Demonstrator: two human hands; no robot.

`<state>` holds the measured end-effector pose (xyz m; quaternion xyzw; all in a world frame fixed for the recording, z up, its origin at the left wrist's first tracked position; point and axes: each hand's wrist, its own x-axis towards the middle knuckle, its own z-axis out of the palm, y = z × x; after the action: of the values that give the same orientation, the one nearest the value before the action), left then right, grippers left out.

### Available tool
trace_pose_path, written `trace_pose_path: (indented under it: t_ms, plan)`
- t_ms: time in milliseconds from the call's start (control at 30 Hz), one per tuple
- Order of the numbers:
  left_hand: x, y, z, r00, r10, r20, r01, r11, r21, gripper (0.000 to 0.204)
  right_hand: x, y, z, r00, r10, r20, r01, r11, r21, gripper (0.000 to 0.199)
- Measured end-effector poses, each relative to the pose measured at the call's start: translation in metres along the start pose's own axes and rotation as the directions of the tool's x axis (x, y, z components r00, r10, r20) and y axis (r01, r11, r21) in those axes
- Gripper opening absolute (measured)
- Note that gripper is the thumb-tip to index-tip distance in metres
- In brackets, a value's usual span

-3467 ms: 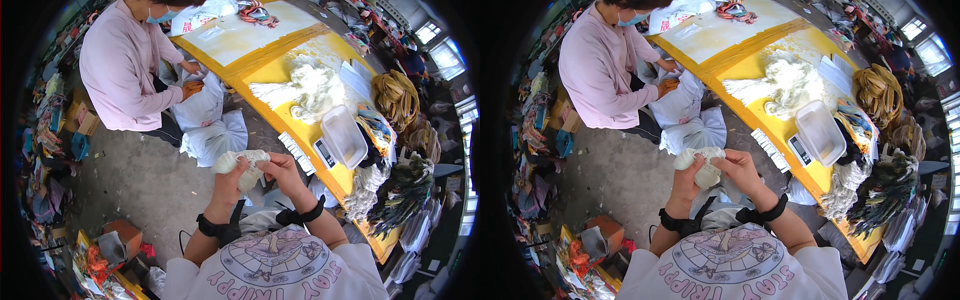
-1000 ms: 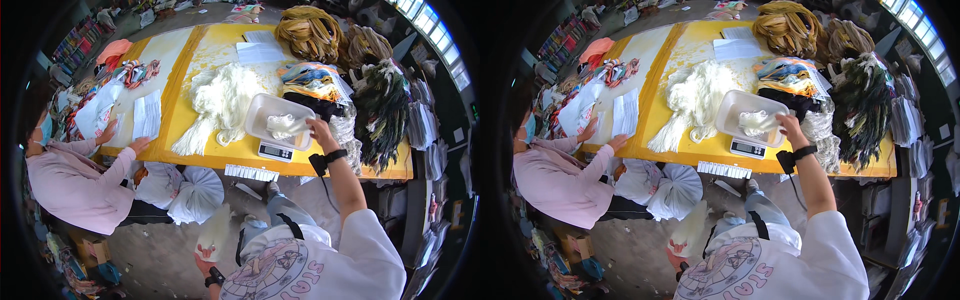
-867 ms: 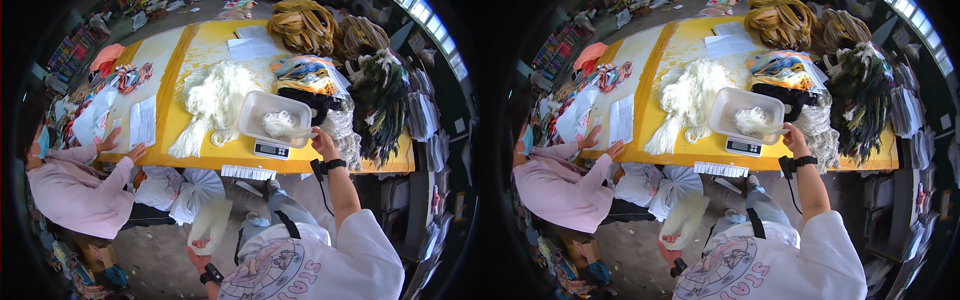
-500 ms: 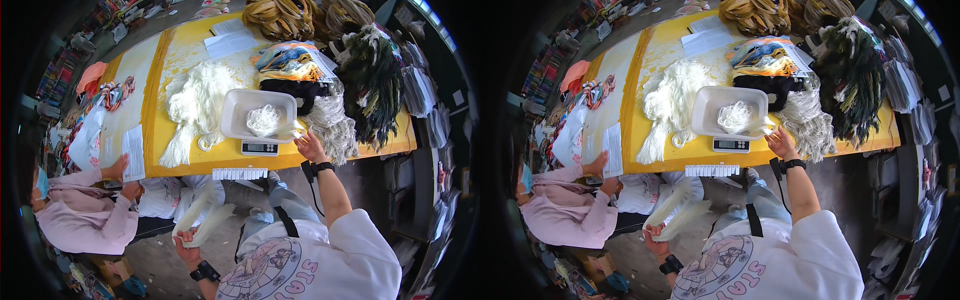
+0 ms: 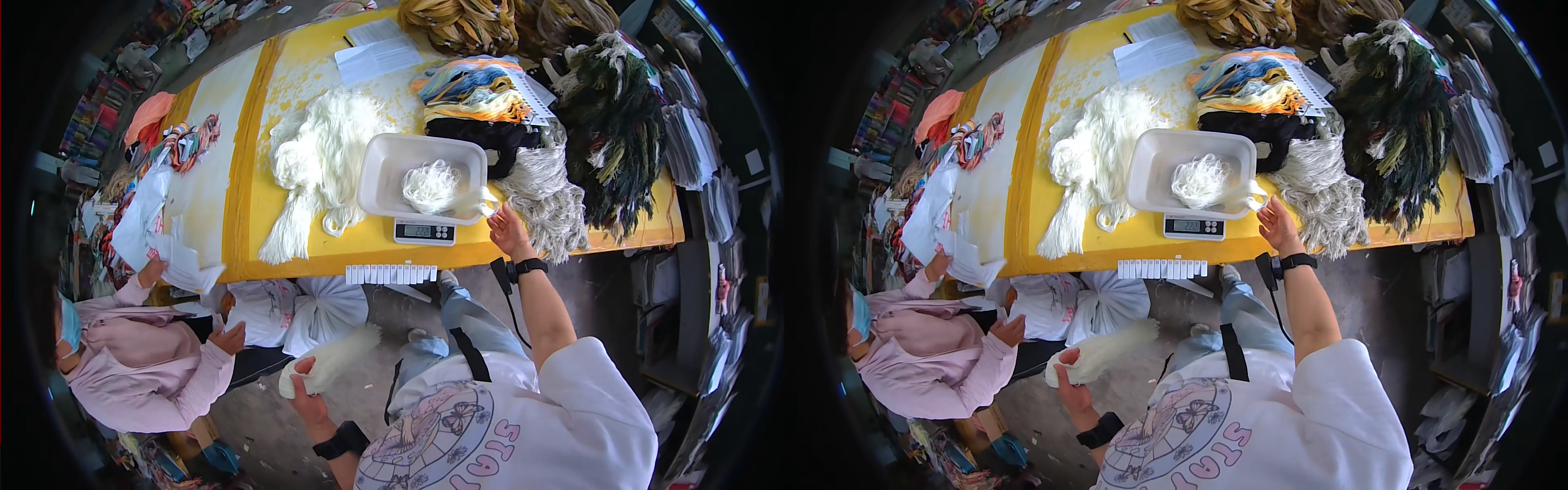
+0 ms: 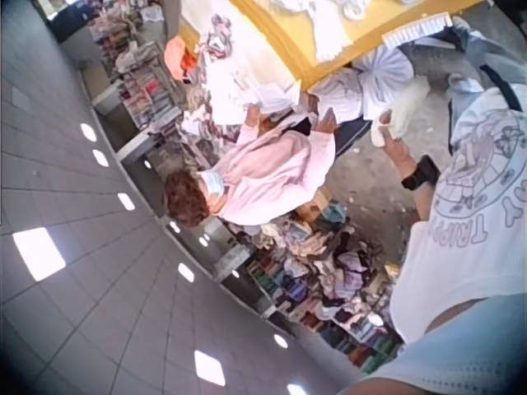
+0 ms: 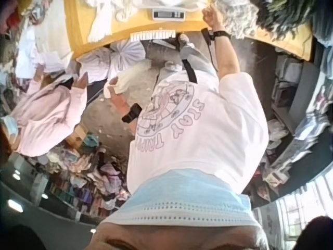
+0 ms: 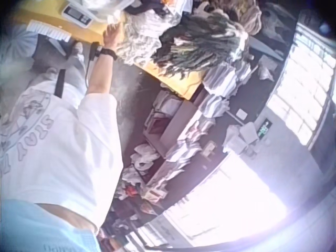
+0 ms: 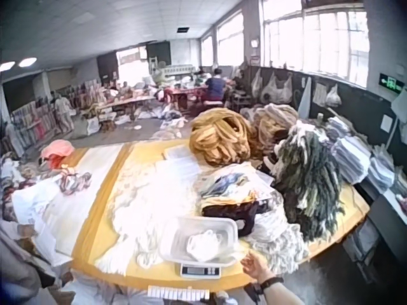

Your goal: The person weighs bundles of white yarn on a digital scale, removes them, and ties a small paper tag from a row on the table onto each bundle. This process is repeated for several bundles of yarn.

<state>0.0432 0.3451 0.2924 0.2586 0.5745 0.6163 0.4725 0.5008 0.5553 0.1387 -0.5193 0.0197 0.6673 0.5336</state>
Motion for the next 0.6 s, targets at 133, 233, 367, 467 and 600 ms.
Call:
trace_pose_path:
  t_ms: [133,233,367,467,600]
  plan:
    - [-0.002,0.006,0.001,0.996,0.066,-0.06,-0.065,0.998,0.009,0.037,-0.002,-0.002,0.005,1.0,-0.001,0.024,0.001,1.0,-0.005,0.032]
    - [-0.004,0.007,-0.005,0.997,0.048,-0.061,-0.055,0.992,-0.114,0.034,-0.005,-0.002,0.009,0.999,0.001,0.05,-0.001,1.0,-0.009,0.031]
    - [-0.006,0.008,-0.01,0.999,-0.025,-0.047,0.01,0.958,-0.286,0.03,-0.005,-0.001,0.014,0.999,-0.011,0.034,0.011,1.0,-0.017,0.03]
    - [-0.006,0.015,0.005,0.993,-0.08,-0.089,0.047,0.945,-0.323,0.03,-0.001,-0.007,0.015,0.996,-0.092,-0.013,0.089,0.987,-0.131,0.031]
    - [-0.001,0.021,0.018,0.987,-0.115,-0.114,0.066,0.929,-0.365,0.03,-0.003,-0.023,0.038,0.824,-0.492,-0.283,0.37,0.844,-0.389,0.036]
